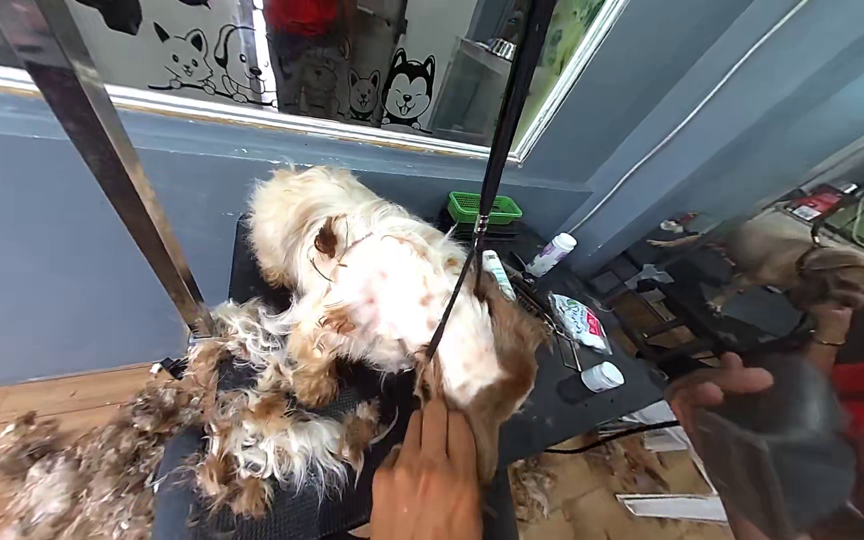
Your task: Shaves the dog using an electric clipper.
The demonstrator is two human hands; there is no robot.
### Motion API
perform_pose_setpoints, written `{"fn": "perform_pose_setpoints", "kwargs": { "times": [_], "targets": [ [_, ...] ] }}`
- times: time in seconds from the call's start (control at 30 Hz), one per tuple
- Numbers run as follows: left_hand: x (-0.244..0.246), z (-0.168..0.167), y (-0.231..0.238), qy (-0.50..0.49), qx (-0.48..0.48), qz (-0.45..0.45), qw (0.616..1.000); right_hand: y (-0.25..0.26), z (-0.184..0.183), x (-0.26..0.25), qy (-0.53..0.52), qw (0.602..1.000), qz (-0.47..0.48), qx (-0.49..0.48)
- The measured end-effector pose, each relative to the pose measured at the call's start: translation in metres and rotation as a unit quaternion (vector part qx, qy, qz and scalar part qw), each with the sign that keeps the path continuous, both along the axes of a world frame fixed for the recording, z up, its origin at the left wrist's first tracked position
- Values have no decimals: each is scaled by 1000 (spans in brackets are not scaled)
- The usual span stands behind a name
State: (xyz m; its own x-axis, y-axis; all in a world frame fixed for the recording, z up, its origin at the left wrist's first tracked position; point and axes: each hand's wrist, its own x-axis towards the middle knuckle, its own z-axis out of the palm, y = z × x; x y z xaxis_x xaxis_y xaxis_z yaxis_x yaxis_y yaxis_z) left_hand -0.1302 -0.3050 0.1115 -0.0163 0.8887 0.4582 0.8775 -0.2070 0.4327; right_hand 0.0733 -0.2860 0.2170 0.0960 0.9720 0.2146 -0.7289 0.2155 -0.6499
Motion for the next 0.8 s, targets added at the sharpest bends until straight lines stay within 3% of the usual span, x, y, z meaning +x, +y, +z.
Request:
{"fn": "perform_pose_setpoints", "kwargs": {
  "times": [0.17,0.3,0.47,0.6,0.8],
  "targets": [
    [-14,-11,-32,-125,26,-15,992,15,5,-22,-146,984,103,-7],
    [-29,-19,-29,-214,43,-143,965,24,15,-54,-255,962,90,17],
    [-55,-22,35,-109,37,-231,966,29,24,-71,-287,952,102,35],
    [-42,-13,61,-99,61,-155,981,28,27,-67,-310,947,74,39],
    [-18,-27,37,13,71,-27,997,29,27,-49,-346,937,8,49]
  ]
}}
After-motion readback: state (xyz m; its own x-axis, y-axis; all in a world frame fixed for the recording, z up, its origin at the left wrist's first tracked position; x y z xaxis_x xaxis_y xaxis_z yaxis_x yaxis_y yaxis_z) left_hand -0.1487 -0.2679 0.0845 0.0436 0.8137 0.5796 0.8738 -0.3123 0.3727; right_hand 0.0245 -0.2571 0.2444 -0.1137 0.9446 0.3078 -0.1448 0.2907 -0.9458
